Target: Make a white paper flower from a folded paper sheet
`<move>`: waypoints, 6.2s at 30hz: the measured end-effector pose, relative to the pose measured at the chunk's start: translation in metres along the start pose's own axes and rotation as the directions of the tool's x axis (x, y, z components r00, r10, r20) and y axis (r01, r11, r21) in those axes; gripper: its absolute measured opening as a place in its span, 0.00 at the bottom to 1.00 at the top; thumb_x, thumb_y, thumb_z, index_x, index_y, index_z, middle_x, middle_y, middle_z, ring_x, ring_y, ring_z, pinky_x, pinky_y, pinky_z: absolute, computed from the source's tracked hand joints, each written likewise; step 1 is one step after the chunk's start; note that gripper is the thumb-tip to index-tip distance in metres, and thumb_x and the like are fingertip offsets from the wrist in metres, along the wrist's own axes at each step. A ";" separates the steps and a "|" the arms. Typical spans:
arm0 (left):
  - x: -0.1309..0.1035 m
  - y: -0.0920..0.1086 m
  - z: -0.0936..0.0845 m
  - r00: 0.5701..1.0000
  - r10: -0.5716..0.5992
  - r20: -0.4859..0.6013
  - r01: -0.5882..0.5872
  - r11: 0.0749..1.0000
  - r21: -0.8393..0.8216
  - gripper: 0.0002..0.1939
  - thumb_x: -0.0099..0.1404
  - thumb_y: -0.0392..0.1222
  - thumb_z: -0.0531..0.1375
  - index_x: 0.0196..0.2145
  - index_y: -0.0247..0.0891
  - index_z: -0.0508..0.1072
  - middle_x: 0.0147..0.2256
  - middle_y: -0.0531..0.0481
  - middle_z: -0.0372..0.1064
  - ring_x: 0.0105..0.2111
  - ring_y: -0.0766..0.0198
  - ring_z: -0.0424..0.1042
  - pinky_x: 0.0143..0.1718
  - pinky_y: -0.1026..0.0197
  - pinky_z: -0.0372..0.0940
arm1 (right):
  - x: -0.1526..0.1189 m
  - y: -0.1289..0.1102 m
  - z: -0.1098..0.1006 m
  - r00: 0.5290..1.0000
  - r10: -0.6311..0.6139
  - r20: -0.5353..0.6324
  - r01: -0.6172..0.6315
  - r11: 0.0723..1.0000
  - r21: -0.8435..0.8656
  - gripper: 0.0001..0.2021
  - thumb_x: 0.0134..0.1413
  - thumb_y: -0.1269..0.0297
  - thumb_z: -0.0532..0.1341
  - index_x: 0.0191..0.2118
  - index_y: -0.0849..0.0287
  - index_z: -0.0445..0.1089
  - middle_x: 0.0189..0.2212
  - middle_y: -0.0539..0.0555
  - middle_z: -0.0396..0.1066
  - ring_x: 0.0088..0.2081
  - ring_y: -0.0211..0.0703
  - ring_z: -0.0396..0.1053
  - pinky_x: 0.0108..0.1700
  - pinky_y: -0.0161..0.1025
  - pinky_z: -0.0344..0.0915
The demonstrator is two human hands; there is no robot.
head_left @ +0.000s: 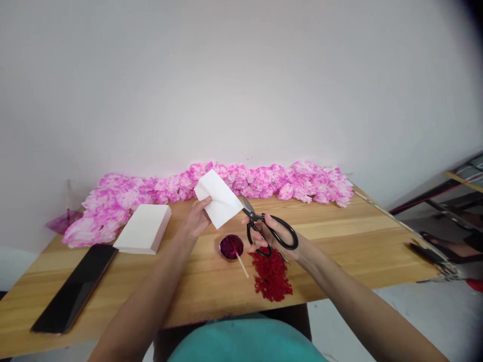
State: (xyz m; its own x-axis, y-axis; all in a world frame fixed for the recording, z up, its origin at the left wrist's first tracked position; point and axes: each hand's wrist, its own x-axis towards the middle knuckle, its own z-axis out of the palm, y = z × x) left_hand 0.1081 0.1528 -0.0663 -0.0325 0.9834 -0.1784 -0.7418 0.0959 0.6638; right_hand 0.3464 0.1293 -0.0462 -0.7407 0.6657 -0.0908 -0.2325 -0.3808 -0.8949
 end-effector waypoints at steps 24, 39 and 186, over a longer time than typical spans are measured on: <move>0.004 -0.007 -0.010 0.995 -0.002 0.104 -0.008 0.995 0.100 0.20 0.52 0.40 0.71 0.42 0.33 0.76 0.38 0.45 0.78 0.40 0.55 0.77 0.48 0.56 0.71 | 0.007 -0.005 0.009 0.994 0.018 -0.112 -0.017 1.000 0.011 0.19 0.60 0.49 0.59 0.44 0.60 0.72 0.19 0.42 0.54 0.15 0.25 0.44 0.16 0.26 0.53; 0.004 -0.006 -0.010 0.997 -0.005 0.077 -0.002 0.997 0.083 0.17 0.50 0.37 0.71 0.39 0.32 0.77 0.36 0.45 0.79 0.37 0.56 0.78 0.45 0.58 0.72 | 0.009 0.001 0.004 1.000 -0.006 -0.009 0.005 0.995 -0.095 0.23 0.60 0.40 0.52 0.34 0.57 0.64 0.20 0.44 0.58 0.18 0.31 0.53 0.31 0.37 0.67; -0.003 -0.028 -0.004 0.991 -0.038 0.127 -0.007 0.942 0.335 0.27 0.45 0.42 0.74 0.43 0.34 0.76 0.42 0.43 0.77 0.39 0.56 0.76 0.44 0.56 0.68 | 0.020 -0.002 0.000 0.989 -0.119 -0.088 0.091 0.959 -0.267 0.25 0.58 0.38 0.52 0.26 0.56 0.59 0.12 0.43 0.54 0.14 0.32 0.52 0.23 0.34 0.61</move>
State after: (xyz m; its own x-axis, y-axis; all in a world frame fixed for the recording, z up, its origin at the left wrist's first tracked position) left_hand 0.1263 0.1461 -0.0872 0.0811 0.9906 -0.1100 -0.4742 0.1354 0.8699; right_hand 0.3318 0.1437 -0.0458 -0.6494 0.7601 -0.0222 -0.1225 -0.1334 -0.9835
